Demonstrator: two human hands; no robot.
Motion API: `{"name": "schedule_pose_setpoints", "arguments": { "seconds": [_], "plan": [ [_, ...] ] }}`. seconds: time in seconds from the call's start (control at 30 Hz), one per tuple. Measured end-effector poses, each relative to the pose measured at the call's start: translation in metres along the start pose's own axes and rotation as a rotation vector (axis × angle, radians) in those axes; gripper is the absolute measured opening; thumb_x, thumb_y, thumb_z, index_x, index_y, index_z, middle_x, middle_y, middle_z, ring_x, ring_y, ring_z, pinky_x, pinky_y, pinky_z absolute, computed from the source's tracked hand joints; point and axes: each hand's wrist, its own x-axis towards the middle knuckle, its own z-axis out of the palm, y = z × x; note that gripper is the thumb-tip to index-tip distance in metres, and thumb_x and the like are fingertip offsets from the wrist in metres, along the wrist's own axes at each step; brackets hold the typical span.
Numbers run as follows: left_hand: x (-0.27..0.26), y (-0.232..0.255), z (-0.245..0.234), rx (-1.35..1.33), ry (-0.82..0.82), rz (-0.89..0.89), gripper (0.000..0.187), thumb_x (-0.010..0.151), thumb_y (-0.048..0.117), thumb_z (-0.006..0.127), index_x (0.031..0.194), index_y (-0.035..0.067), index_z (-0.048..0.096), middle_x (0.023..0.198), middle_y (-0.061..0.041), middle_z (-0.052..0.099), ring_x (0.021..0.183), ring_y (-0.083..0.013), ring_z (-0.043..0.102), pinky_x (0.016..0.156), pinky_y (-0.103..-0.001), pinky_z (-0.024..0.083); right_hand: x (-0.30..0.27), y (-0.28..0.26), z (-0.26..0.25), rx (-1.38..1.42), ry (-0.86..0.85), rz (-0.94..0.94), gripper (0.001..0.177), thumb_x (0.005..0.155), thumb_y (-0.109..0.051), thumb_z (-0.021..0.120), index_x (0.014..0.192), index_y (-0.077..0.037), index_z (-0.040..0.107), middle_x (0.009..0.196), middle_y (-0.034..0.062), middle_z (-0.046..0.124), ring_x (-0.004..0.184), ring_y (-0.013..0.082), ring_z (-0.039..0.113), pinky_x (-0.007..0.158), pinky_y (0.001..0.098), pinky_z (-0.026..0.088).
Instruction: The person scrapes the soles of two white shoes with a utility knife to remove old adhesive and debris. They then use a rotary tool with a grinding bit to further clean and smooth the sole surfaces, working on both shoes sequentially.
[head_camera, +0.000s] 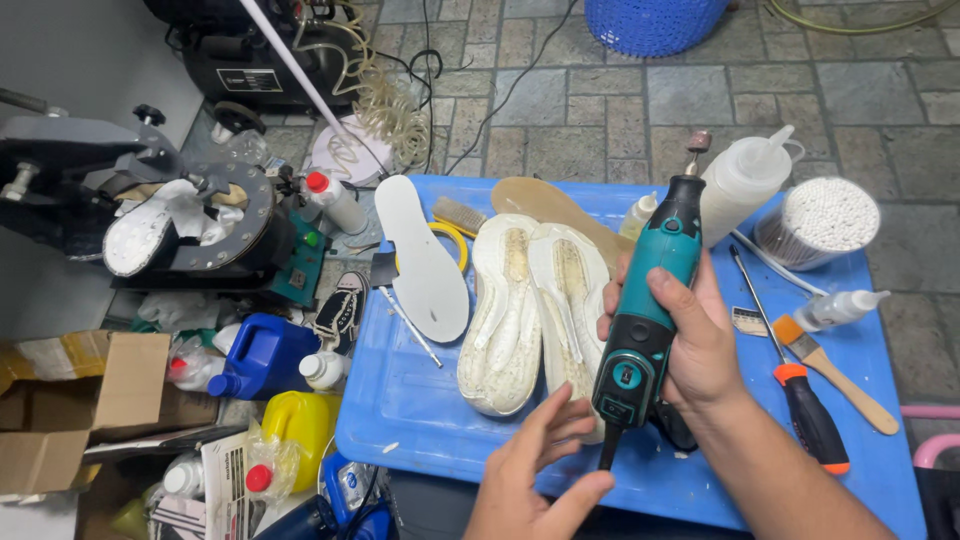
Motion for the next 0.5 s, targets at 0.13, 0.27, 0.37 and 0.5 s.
{"name": "schedule_pose_setpoints", "arguments": {
  "seconds": [0.13,0.27,0.37,0.5],
  "plan": [
    [0.026,0.01,0.027,-0.432,-0.053,-0.147,0.071,0.092,0.016,0.077,0.153,-0.006,0.047,0.133,-0.018,0.069,0.12,-0.0184,0.069,0.103,-0.03,0.055,-0.015,-0.001,-0.002,0.027,-0.008,0.065,0.051,0.095,-0.02,0.064,0.138,-0.003,0.042,0.113,0.0159,0.055,0.091,0.026,0.063,0.071,0.0403,0.058],
    [0.025,-0.001,0.03,-0.328,-0.037,-0.077,0.057,0.085,0.01,0.082,0.132,-0.009,0.056,0.115,-0.014,0.073,0.104,-0.0158,0.072,0.087,-0.029,0.059,-0.032,-0.001,-0.001,0.034,-0.016,-0.025,0.066,0.092,-0.021,0.065,0.15,-0.008,0.038,0.114,0.0166,0.052,0.092,0.0261,0.063,0.072,0.0414,0.059],
    [0.027,0.004,0.023,-0.191,-0.075,-0.011,0.048,0.083,0.009,0.083,0.123,-0.005,0.062,0.107,-0.01,0.074,0.096,-0.0128,0.072,0.081,-0.026,0.06,-0.039,-0.002,-0.002,-0.042,-0.006,-0.067,0.067,0.091,-0.021,0.064,0.151,-0.008,0.037,0.114,0.018,0.052,0.089,0.0271,0.063,0.07,0.0411,0.059],
    [0.034,0.017,-0.016,0.165,-0.011,0.048,0.037,0.084,0.013,0.085,0.113,-0.003,0.068,0.095,-0.011,0.074,0.081,-0.0153,0.071,0.073,-0.027,0.058,-0.047,-0.028,-0.023,-0.262,-0.016,-0.045,0.068,0.088,-0.018,0.063,0.149,-0.007,0.037,0.112,0.021,0.056,0.083,0.0291,0.064,0.066,0.0417,0.058]
  ]
}}
